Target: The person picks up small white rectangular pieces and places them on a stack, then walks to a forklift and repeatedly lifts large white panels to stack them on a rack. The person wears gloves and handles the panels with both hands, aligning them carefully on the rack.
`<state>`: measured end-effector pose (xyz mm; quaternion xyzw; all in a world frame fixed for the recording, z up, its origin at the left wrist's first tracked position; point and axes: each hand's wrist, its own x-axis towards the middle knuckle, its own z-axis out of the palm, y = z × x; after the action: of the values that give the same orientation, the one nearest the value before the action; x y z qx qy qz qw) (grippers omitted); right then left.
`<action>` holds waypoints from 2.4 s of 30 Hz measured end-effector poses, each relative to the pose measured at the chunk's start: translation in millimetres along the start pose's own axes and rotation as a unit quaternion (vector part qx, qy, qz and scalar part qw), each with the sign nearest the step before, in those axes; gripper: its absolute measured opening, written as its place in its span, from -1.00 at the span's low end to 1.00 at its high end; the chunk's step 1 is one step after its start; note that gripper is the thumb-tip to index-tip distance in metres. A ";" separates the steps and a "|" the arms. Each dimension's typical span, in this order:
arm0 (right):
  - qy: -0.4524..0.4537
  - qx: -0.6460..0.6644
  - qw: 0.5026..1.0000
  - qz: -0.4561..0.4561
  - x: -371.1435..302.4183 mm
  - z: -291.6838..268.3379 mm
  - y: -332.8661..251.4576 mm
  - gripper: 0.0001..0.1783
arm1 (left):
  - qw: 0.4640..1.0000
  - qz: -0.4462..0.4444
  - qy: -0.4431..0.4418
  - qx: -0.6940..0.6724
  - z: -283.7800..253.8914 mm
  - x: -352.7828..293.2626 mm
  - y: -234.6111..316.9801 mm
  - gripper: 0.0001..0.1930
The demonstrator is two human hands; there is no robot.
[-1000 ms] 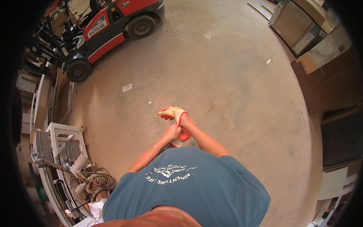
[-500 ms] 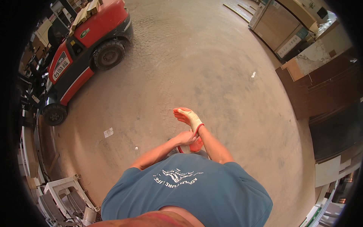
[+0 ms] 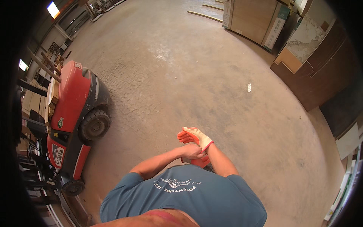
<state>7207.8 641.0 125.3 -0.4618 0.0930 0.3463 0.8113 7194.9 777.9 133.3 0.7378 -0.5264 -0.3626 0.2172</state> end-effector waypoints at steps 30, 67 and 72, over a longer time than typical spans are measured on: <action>0.179 -0.172 0.962 -0.110 607.9 -181.7 -717.7 -0.72 | 0.752 -0.296 0.222 -0.545 -837.6 106.7 -659.0 -0.55; -0.028 -0.689 0.681 -0.247 1800.9 51.5 -1215.0 -0.74 | 0.471 -0.178 0.629 -0.592 -1543.4 -86.6 -1471.0 -0.86; -0.288 -0.635 0.655 -0.290 1947.5 184.4 -1236.7 -0.71 | 0.496 -0.284 0.725 -0.384 -1548.9 -220.4 -1528.8 -0.69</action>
<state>9424.5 1305.2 158.1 -0.7454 -0.5265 0.1837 0.3653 9284.1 1426.2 123.0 0.6946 0.2453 0.0915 0.6701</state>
